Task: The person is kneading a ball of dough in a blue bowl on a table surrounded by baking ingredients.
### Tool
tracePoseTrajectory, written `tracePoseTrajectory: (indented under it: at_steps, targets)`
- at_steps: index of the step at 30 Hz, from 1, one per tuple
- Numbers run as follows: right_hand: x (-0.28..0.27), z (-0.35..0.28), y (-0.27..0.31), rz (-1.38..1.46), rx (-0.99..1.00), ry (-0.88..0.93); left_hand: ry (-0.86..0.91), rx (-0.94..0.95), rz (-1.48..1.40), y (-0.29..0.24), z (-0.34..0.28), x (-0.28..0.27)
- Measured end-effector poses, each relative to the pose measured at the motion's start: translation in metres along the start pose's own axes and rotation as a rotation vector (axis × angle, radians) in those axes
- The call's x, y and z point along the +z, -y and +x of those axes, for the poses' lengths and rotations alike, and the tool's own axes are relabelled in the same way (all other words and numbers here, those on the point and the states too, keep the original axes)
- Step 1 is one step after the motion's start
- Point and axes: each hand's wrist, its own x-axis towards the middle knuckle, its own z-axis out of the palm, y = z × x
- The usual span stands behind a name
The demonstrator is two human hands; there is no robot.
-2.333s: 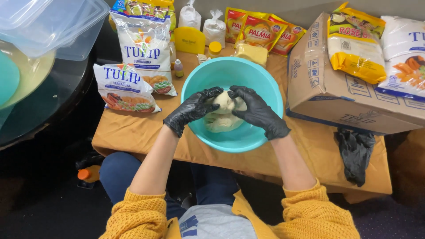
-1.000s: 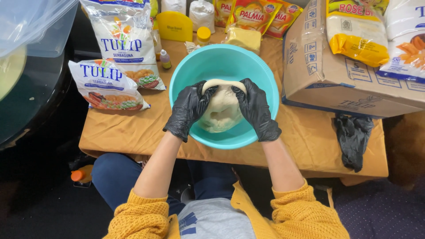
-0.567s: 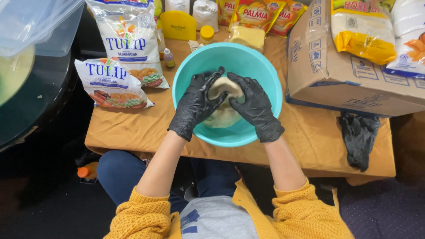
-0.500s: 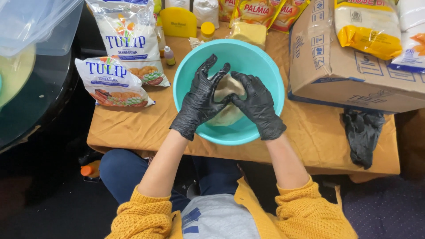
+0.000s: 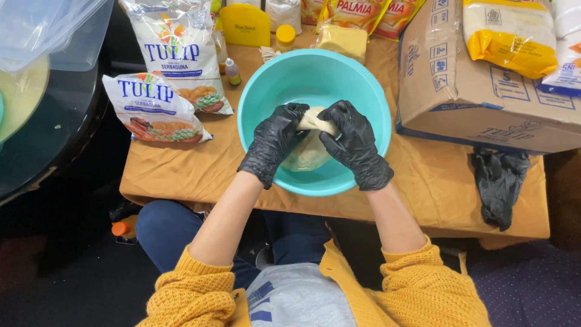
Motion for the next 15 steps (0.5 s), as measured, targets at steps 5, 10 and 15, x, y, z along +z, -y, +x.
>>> tracePoseTrajectory:
  at_steps: [5,10,15]
  targets:
    - [-0.006,0.004,0.003,0.212,0.011,-0.136,-0.018,-0.076,-0.011,0.009,0.000,0.006]
    - [-0.018,0.012,0.022,0.205,0.212,-0.269,-0.061,-0.052,-0.105,0.003,-0.003,0.007]
    - [-0.017,0.012,0.014,0.210,0.248,-0.355,-0.069,0.002,-0.061,-0.003,-0.006,-0.004]
